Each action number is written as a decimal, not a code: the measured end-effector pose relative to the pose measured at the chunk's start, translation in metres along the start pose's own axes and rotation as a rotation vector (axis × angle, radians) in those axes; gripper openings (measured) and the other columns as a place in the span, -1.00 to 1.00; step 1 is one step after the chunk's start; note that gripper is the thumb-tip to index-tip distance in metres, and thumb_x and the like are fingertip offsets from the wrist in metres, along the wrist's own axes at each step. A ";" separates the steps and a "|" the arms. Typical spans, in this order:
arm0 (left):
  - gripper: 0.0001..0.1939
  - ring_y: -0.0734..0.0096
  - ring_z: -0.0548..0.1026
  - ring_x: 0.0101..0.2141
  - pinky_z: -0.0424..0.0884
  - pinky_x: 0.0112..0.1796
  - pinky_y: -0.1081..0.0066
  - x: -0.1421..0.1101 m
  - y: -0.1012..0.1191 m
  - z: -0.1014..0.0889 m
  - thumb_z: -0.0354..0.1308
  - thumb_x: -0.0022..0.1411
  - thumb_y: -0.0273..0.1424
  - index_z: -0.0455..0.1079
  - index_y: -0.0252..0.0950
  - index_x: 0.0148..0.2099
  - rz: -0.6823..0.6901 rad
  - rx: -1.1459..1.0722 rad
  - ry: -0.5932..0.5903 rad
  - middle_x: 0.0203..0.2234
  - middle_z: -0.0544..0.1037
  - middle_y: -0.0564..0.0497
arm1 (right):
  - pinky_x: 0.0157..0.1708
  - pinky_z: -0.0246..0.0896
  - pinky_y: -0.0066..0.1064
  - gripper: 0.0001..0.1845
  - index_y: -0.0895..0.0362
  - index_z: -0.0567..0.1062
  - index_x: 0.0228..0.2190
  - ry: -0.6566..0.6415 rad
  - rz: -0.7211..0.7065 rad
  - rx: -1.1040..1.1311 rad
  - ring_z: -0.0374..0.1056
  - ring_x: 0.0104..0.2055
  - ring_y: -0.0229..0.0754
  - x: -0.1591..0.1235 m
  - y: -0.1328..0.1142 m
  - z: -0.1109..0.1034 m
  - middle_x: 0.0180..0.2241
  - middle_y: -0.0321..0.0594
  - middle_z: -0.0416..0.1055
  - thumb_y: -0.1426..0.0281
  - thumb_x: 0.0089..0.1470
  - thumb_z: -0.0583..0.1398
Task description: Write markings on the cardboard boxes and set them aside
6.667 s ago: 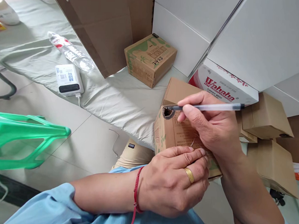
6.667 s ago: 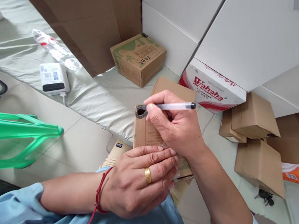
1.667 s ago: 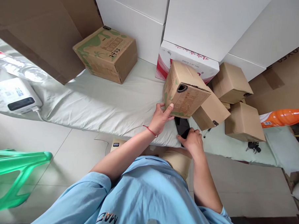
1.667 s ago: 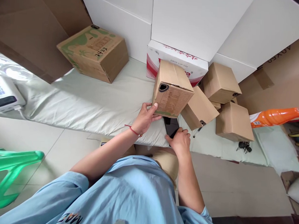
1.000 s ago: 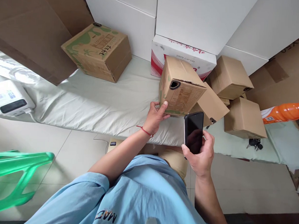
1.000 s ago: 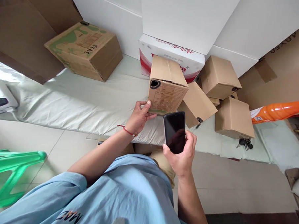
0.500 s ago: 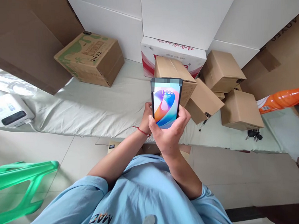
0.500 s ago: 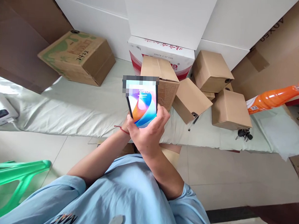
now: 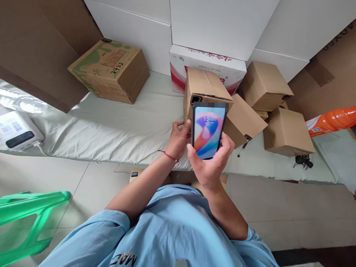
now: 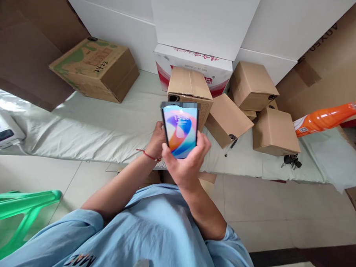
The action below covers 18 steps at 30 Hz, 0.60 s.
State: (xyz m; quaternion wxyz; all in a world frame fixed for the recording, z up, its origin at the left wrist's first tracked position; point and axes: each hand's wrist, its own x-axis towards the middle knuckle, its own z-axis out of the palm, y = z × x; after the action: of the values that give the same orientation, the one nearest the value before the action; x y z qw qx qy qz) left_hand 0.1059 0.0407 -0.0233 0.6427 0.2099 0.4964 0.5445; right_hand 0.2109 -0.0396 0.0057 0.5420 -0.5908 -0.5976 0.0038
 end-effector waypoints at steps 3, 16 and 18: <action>-0.52 0.42 0.65 -0.30 0.69 -0.07 0.25 0.005 0.001 -0.003 0.39 0.40 -0.04 0.24 -0.17 0.06 0.048 -0.004 -0.005 -0.11 0.61 0.01 | 0.17 0.41 0.18 -0.07 0.11 0.23 0.29 0.056 -0.007 -0.103 0.35 0.16 0.18 -0.018 0.042 -0.020 0.10 0.09 0.29 -0.10 0.14 0.40; -0.41 0.45 0.60 -0.35 0.64 -0.19 0.33 0.025 0.000 -0.034 0.42 0.28 0.11 0.20 -0.14 -0.03 0.069 0.038 0.030 -0.19 0.57 0.03 | -0.10 0.47 -0.07 -0.13 0.19 0.32 0.28 -0.600 0.507 -0.626 0.49 0.07 0.22 -0.039 0.109 -0.061 0.21 0.17 0.33 0.07 0.06 0.37; -0.38 0.40 0.61 -0.32 0.62 -0.20 0.32 0.025 0.000 -0.037 0.43 0.24 0.13 0.20 -0.14 -0.03 0.061 0.042 0.033 -0.17 0.57 0.00 | -0.01 0.47 -0.02 -0.13 0.23 0.32 0.30 -0.650 0.479 -0.642 0.47 0.11 0.25 -0.031 0.109 -0.058 0.19 0.20 0.35 0.10 0.09 0.38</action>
State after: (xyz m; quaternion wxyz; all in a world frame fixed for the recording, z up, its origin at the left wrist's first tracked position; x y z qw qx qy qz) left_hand 0.0718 0.0534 -0.0486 0.6129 0.2294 0.5117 0.5566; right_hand 0.3161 -0.0654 -0.0605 0.1037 -0.8160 -0.5542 0.1276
